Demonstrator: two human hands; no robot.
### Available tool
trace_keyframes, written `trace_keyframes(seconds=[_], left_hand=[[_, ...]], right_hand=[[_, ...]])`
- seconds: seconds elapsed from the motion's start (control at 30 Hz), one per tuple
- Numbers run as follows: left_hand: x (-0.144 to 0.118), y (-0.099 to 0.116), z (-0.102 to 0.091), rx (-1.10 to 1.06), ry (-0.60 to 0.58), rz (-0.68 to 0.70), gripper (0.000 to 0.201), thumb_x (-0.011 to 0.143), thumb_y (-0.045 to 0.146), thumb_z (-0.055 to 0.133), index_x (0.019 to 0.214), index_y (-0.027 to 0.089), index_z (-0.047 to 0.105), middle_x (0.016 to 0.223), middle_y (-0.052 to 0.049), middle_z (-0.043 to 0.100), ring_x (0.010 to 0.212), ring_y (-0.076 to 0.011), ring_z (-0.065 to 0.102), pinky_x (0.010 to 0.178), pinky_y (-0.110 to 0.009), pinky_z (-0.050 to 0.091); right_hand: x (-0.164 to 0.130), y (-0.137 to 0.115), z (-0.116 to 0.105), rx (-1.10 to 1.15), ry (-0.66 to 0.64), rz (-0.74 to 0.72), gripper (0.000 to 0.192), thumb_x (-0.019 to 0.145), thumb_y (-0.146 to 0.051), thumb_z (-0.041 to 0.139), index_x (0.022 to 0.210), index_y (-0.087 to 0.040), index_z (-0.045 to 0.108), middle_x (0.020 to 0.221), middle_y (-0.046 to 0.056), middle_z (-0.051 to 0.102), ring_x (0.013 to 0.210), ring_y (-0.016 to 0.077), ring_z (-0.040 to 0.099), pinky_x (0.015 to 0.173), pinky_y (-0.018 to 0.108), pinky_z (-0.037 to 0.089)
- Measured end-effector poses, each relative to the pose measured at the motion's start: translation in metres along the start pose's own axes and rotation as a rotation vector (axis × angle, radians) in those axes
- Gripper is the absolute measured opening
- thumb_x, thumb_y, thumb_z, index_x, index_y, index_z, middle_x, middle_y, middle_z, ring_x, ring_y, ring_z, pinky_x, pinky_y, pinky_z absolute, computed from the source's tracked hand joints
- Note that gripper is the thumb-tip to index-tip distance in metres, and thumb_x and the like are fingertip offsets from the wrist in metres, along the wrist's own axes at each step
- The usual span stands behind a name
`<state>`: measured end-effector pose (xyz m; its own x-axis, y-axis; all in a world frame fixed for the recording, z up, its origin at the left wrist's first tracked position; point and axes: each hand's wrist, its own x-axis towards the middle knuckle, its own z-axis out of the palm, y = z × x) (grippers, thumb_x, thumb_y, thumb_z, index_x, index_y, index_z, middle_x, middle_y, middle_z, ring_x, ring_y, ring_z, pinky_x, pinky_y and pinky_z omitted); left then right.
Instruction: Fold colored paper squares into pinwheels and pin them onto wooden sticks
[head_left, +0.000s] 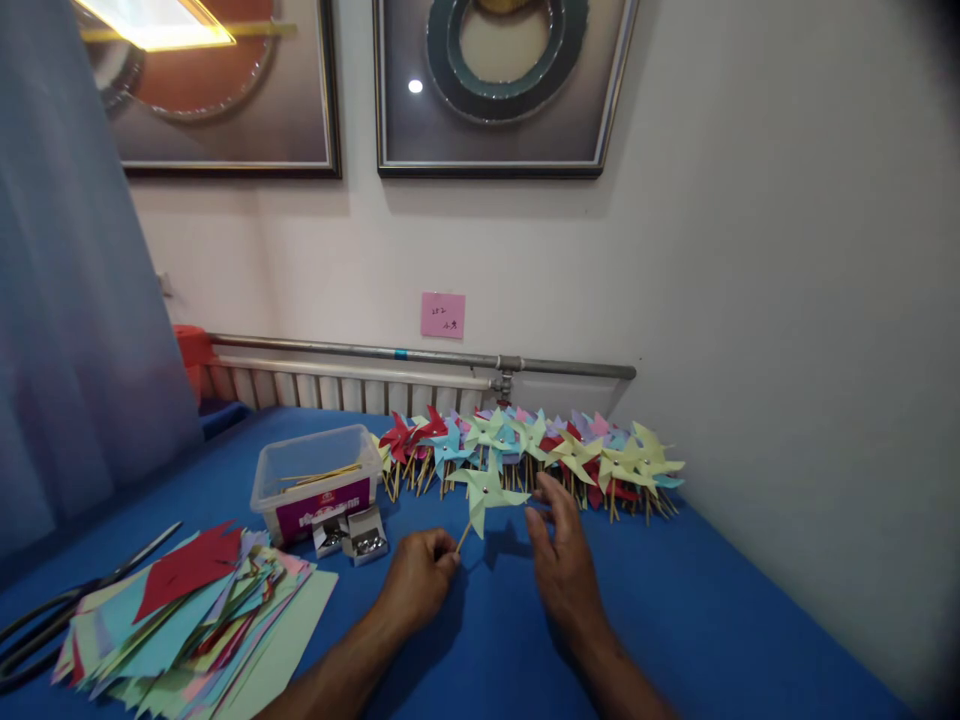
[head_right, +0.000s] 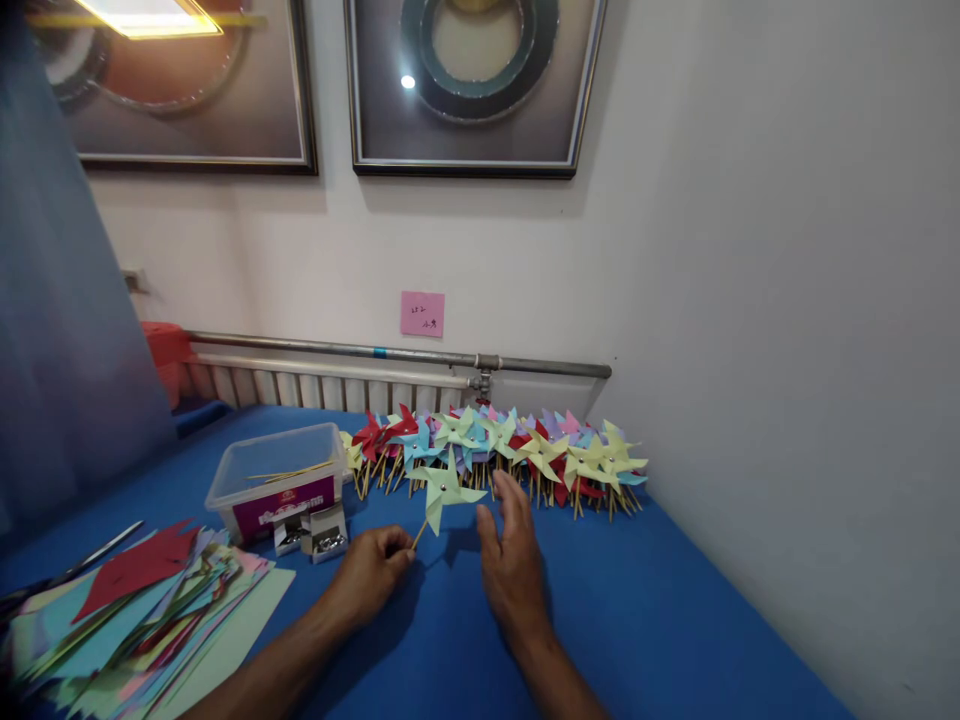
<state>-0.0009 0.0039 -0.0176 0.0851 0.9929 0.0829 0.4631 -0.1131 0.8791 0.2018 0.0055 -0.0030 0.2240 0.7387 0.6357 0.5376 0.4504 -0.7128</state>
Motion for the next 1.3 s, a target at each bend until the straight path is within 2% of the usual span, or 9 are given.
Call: trace_keyframes(seconds=[0.1,0.27,0.33,0.43,0.53,0.8,1.0,1.2,1.3], left_hand=[[0.000,-0.001,0.000,0.006,0.015,0.018,0.013,0.080,0.017,0.056,0.073,0.015,0.067,0.060,0.001,0.056,0.057,-0.0122,0.046,0.058,-0.025,0.031],[0.001,-0.001,-0.001,-0.014,0.042,0.024,0.014,0.081,0.020,0.056,0.073,0.015,0.067,0.060,0.001,0.056,0.057,-0.0122,0.045,0.057,-0.025,0.031],[0.000,0.000,-0.001,-0.008,0.040,0.023,0.014,0.080,0.020,0.056,0.073,0.015,0.067,0.059,0.002,0.055,0.057,-0.0122,0.045,0.057,-0.024,0.031],[-0.001,0.000,-0.001,-0.007,0.029,0.024,0.014,0.080,0.019,0.056,0.073,0.015,0.067,0.060,0.002,0.056,0.058,-0.0125,0.046,0.057,-0.024,0.030],[-0.002,0.001,-0.001,0.011,0.014,0.038,0.014,0.080,0.018,0.055,0.072,0.015,0.067,0.060,0.002,0.056,0.059,-0.0127,0.047,0.058,-0.024,0.030],[0.000,0.001,-0.002,0.022,0.054,0.012,0.015,0.081,0.019,0.055,0.074,0.015,0.067,0.059,0.002,0.056,0.057,-0.0130,0.047,0.057,-0.025,0.030],[0.003,-0.004,0.001,-0.027,0.057,0.018,0.015,0.082,0.021,0.054,0.074,0.016,0.066,0.059,0.002,0.055,0.056,-0.0129,0.047,0.056,-0.025,0.030],[0.002,0.001,0.000,-0.035,0.093,0.027,0.014,0.081,0.020,0.055,0.070,0.016,0.063,0.059,0.003,0.054,0.058,-0.0129,0.046,0.058,-0.025,0.031],[0.001,0.004,-0.001,-0.032,0.099,0.009,0.013,0.080,0.019,0.056,0.071,0.016,0.064,0.058,0.003,0.054,0.058,-0.0129,0.047,0.058,-0.025,0.030]], right_hand=[[0.002,-0.005,-0.004,-0.077,-0.065,-0.108,0.036,0.097,-0.048,0.049,0.119,-0.025,0.067,0.132,0.010,0.063,0.126,0.0281,0.055,0.110,0.048,0.040],[-0.005,-0.019,-0.004,-0.068,-0.292,-0.149,0.036,0.099,-0.048,0.045,0.084,-0.026,0.069,0.090,0.005,0.070,0.091,0.0245,0.064,0.089,0.039,0.049],[-0.006,-0.018,-0.003,-0.058,-0.240,-0.085,0.036,0.100,-0.049,0.043,0.088,-0.024,0.067,0.089,0.005,0.069,0.087,0.0238,0.065,0.085,0.038,0.051],[-0.003,-0.011,-0.002,-0.034,-0.036,-0.039,0.038,0.098,-0.050,0.047,0.119,-0.023,0.063,0.125,0.011,0.066,0.116,0.0270,0.061,0.099,0.043,0.048],[0.001,-0.004,-0.002,-0.028,-0.019,-0.098,0.046,0.098,-0.048,0.047,0.138,-0.025,0.054,0.149,0.010,0.051,0.139,0.0268,0.046,0.115,0.050,0.037],[-0.003,-0.012,-0.003,-0.008,-0.127,-0.109,0.039,0.098,-0.047,0.048,0.129,-0.029,0.063,0.116,0.009,0.069,0.118,0.0275,0.060,0.106,0.049,0.046],[-0.004,-0.011,-0.002,0.015,-0.103,-0.024,0.039,0.098,-0.046,0.048,0.128,-0.024,0.062,0.116,0.010,0.070,0.113,0.0266,0.063,0.101,0.045,0.049],[-0.014,-0.022,0.004,0.114,-0.451,-0.004,0.035,0.097,-0.047,0.049,0.117,-0.026,0.069,0.094,0.005,0.076,0.086,0.0232,0.072,0.080,0.035,0.055],[-0.012,-0.019,0.004,0.098,-0.324,0.096,0.038,0.097,-0.052,0.047,0.109,-0.023,0.069,0.079,0.004,0.073,0.071,0.0222,0.069,0.068,0.033,0.054]])
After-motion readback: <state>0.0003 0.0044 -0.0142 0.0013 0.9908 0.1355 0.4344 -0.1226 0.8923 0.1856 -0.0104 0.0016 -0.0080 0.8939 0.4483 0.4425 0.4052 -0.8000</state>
